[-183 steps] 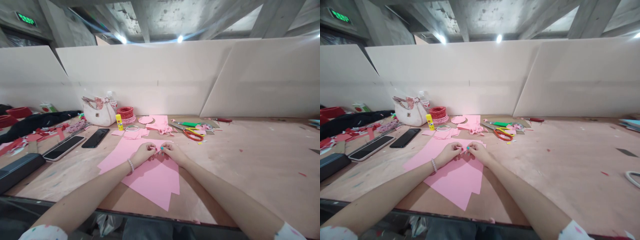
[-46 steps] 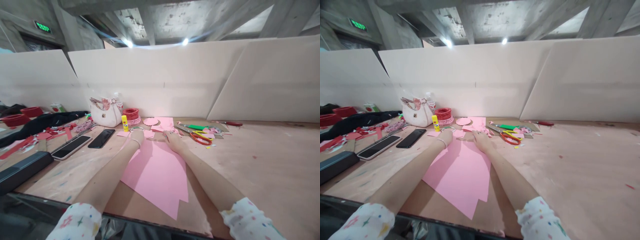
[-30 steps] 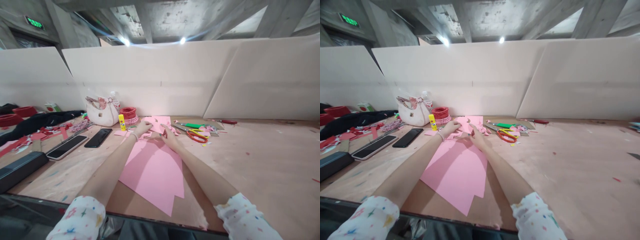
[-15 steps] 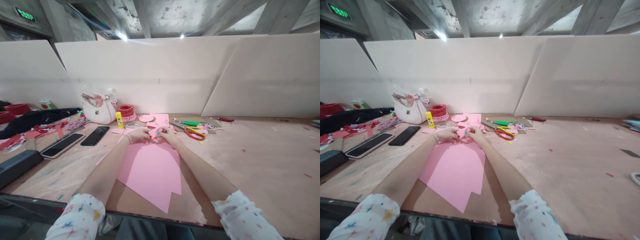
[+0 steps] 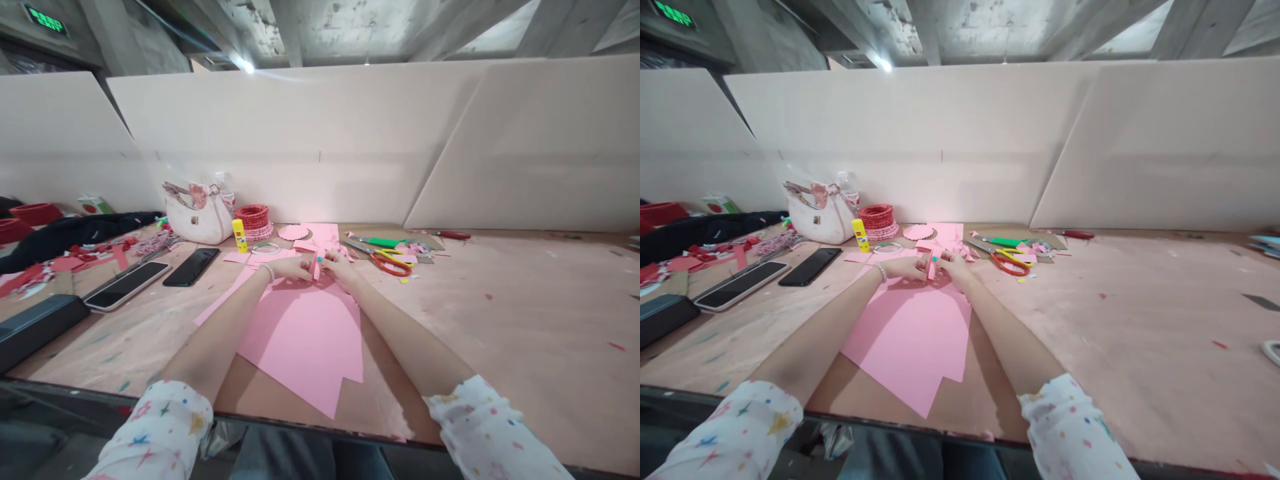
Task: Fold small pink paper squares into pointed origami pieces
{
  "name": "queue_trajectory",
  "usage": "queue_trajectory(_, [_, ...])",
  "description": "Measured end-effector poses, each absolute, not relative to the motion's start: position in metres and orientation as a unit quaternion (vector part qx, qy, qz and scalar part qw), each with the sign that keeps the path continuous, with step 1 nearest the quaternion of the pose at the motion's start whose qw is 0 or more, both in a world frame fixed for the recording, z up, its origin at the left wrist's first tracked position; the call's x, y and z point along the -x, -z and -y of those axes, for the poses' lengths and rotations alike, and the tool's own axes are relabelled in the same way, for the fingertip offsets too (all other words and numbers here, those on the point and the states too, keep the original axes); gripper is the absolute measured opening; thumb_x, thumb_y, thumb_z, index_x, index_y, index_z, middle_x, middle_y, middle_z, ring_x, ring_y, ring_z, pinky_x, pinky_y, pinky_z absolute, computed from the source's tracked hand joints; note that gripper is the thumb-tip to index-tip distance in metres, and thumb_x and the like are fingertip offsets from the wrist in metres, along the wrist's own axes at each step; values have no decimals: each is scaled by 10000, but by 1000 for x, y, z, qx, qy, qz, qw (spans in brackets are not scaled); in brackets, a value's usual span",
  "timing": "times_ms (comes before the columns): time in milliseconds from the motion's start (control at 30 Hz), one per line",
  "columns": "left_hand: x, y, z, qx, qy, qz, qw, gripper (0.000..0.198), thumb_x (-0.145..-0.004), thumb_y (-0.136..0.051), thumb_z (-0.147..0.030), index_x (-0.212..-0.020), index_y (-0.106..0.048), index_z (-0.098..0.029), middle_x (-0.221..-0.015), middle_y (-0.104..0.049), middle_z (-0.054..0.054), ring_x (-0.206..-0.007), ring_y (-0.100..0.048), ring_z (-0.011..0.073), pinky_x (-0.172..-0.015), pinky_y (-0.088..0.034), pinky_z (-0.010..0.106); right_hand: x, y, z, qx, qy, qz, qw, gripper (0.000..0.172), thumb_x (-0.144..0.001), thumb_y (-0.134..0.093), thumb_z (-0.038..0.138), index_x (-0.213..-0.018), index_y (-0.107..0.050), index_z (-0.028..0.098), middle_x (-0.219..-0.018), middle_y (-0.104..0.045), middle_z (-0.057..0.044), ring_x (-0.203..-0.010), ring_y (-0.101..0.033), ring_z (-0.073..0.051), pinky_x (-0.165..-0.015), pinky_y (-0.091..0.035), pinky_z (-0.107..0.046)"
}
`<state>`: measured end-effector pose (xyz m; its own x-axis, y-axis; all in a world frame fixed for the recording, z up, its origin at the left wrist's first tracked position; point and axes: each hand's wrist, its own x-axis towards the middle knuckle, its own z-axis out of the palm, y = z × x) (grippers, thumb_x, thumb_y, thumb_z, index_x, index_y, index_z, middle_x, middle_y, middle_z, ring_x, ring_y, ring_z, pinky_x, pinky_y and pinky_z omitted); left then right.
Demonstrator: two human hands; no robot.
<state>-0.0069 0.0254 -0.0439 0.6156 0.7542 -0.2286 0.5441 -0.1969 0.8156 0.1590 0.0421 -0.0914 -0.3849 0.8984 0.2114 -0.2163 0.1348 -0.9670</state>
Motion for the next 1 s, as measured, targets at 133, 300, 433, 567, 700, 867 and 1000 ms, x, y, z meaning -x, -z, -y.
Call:
queue_trajectory(133, [11, 39, -25, -747, -157, -423, 488, 299, -665, -545, -284, -934, -618, -176, -832, -626, 26, -636, -545, 99, -482, -372, 160, -159, 95, -45, 287, -593, 586, 472, 276, -614, -654, 362, -782, -568, 161, -744, -599, 2, -652, -560, -112, -640, -448, -263])
queue_trajectory(300, [11, 46, -37, -731, -251, -431, 465, 254, -675, -568, -298, -862, -611, -131, -766, -613, 24, -615, -540, 84, -544, -423, 177, -159, 98, -47, 299, -572, 595, 480, 290, -602, -666, 402, -738, -590, 157, -711, -618, -13, -658, -553, -130, -623, -425, -264])
queue_trajectory(433, [7, 55, -45, -717, -293, -429, 465, 227, -678, -597, -304, -825, -593, -131, -732, -607, 15, -628, -554, 73, -606, -453, 193, -159, 97, -45, 307, -556, 605, 481, 284, -601, -667, 426, -710, -605, 171, -687, -637, -33, -681, -556, -162, -597, -408, -271])
queue_trajectory(567, [6, 59, -47, -704, -314, -439, 462, 242, -686, -597, -322, -843, -596, -138, -712, -608, 16, -620, -568, 80, -595, -471, 200, -159, 95, -43, 312, -546, 613, 478, 283, -603, -662, 433, -708, -614, 175, -693, -645, -40, -675, -561, -171, -588, -398, -279])
queue_trajectory(700, [6, 59, -48, -697, -325, -442, 461, 261, -675, -611, -343, -837, -604, -139, -716, -620, 24, -615, -579, 85, -577, -477, 196, -159, 95, -43, 317, -537, 619, 478, 300, -605, -658, 437, -747, -618, 175, -701, -644, -35, -671, -561, -170, -588, -392, -281])
queue_trajectory(867, [5, 57, -46, -691, -326, -438, 474, 294, -663, -623, -362, -837, -603, -126, -721, -628, 41, -621, -589, 96, -585, -484, 211, -159, 95, -43, 324, -531, 622, 476, 334, -608, -646, 459, -771, -610, 170, -682, -637, -30, -668, -551, -165, -579, -387, -272])
queue_trajectory(1000, [5, 54, -43, -688, -325, -438, 479, 279, -661, -627, -348, -823, -602, -122, -669, -616, 31, -595, -580, 93, -577, -480, 215, -159, 95, -42, 327, -530, 622, 474, 318, -618, -635, 467, -724, -596, 170, -641, -620, -24, -641, -537, -153, -571, -378, -266])
